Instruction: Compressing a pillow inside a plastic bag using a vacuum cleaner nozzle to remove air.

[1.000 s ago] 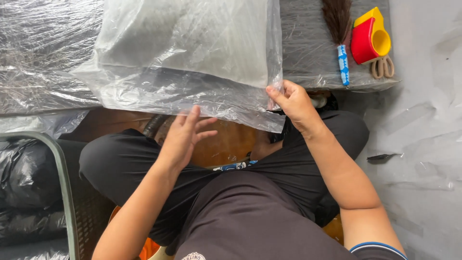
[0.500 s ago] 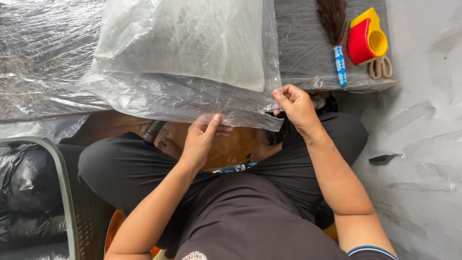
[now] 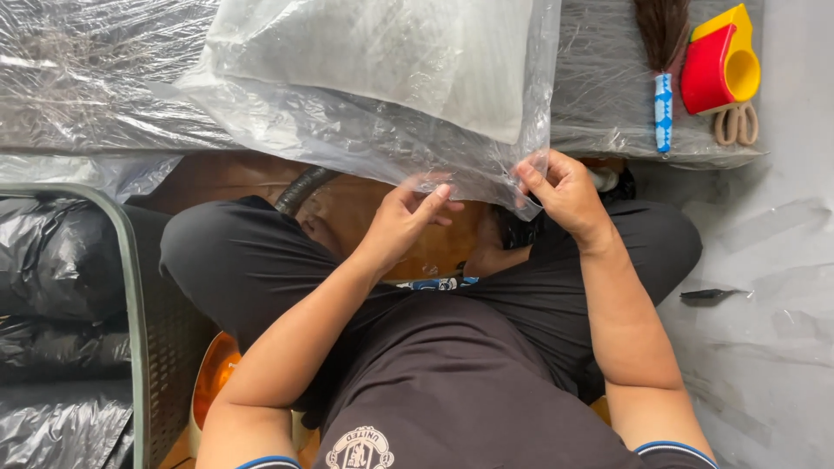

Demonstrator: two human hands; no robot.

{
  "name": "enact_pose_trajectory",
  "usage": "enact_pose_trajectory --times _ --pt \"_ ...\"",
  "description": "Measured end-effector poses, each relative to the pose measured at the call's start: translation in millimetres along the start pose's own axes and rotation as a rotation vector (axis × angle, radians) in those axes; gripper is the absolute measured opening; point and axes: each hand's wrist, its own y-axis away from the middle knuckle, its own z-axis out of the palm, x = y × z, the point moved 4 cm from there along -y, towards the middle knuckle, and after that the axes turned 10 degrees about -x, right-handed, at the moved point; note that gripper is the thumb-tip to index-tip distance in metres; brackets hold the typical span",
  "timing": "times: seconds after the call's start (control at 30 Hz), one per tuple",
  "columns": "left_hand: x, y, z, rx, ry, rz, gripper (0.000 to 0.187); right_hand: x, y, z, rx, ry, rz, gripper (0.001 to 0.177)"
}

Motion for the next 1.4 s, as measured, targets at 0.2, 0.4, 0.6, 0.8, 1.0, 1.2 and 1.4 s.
enact_pose_trajectory --times 0.2,0.4,0.6,0.8,1.0,1.2,1.4 --pt "-18.5 -5.8 -12.4 0.055 0.066 -0.002 0.031 -19.9 3.5 -2.4 -0.03 -0.027 0.011 0.039" --pt "-11.6 -3.2 -5.3 0.04 0.011 -0.027 0.029 10.5 2.2 -10.3 -0.083 0.014 0.036 0.039" --pt "-3.5 -0.6 -5.8 0.023 -0.023 0.025 0.028 4.3 14.5 1.4 -0.774 -0.092 0.059 0.029" --pt "2.8 2.0 -0.3 0.004 -0.016 0.051 0.027 32.3 -5.3 31.9 -0.715 0.655 0.544 0.054" --pt "12.6 4.2 -5.7 -0.006 -0.093 0.001 0.028 74.3 -22.1 47.2 -0.559 0.911 0.457 0.076" --pt "9.7 4.4 -14.5 0.007 -0.139 -0.044 0.028 153.2 -1.0 -48.6 -0.122 1.225 0.721 0.057" --pt "8.0 1.1 -7.1 0.026 -0.11 -0.105 0.027 172.0 5.6 -74.5 0.139 1.223 0.488 0.064"
